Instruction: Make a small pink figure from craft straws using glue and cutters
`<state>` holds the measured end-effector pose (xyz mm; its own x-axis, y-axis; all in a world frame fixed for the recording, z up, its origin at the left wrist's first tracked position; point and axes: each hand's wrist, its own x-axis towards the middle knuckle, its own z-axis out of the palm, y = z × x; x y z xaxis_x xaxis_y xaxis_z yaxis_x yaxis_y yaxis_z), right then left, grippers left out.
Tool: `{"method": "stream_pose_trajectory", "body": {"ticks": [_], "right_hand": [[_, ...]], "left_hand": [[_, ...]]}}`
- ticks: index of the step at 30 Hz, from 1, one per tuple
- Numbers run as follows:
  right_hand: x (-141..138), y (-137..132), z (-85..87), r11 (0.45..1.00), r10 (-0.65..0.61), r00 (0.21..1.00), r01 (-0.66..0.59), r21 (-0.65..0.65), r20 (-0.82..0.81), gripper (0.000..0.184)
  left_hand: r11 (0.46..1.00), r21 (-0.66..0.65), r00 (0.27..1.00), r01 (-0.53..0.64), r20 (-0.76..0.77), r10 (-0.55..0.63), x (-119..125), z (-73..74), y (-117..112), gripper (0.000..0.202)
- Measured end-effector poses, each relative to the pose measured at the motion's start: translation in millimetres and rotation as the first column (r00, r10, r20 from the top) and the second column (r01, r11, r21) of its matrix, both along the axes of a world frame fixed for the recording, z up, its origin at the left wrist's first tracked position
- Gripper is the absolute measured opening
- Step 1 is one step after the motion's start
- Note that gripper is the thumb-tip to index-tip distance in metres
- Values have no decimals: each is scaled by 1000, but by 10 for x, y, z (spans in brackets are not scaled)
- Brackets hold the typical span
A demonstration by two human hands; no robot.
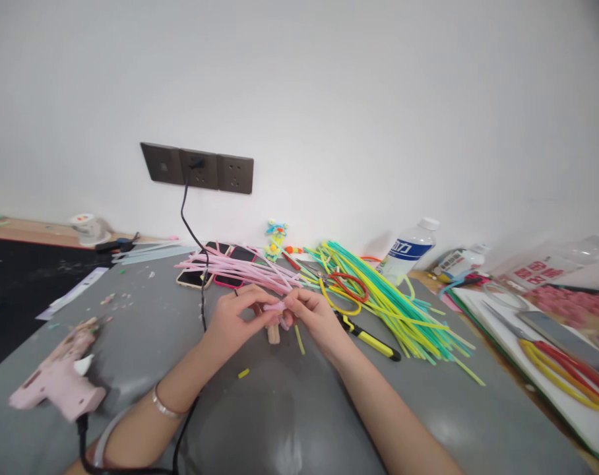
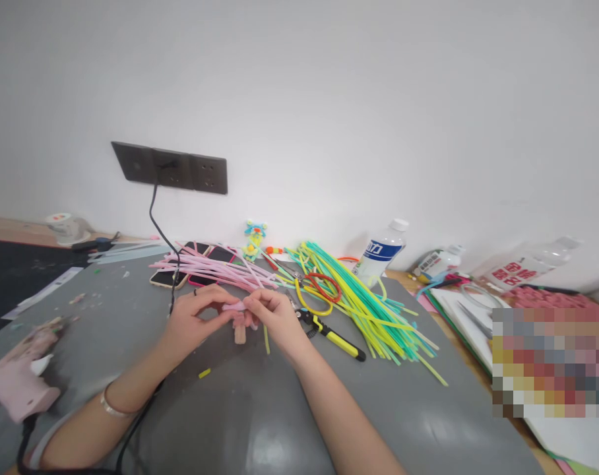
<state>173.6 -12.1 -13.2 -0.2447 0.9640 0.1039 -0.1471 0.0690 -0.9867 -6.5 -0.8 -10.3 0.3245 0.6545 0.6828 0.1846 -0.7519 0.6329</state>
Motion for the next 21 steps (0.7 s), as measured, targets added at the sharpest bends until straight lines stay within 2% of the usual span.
{"method": "stream_pose_trajectory", "body": {"ticks": [5,16,21], "right_hand": [[-7,8,-6,998,-68,998,68,8,-4,44],[-4,3,30,998,-61,998,61,-9,27,43],[0,10,34,997,-70,997,70,-16,20,43]], "left_hand": [[1000,26,999,6,-34,-5,9,-2,-12,6],[994,47,994,102,-42,-100,0,13,4,7],[995,-18,994,102,-27,-103,10,9,1,6]]}}
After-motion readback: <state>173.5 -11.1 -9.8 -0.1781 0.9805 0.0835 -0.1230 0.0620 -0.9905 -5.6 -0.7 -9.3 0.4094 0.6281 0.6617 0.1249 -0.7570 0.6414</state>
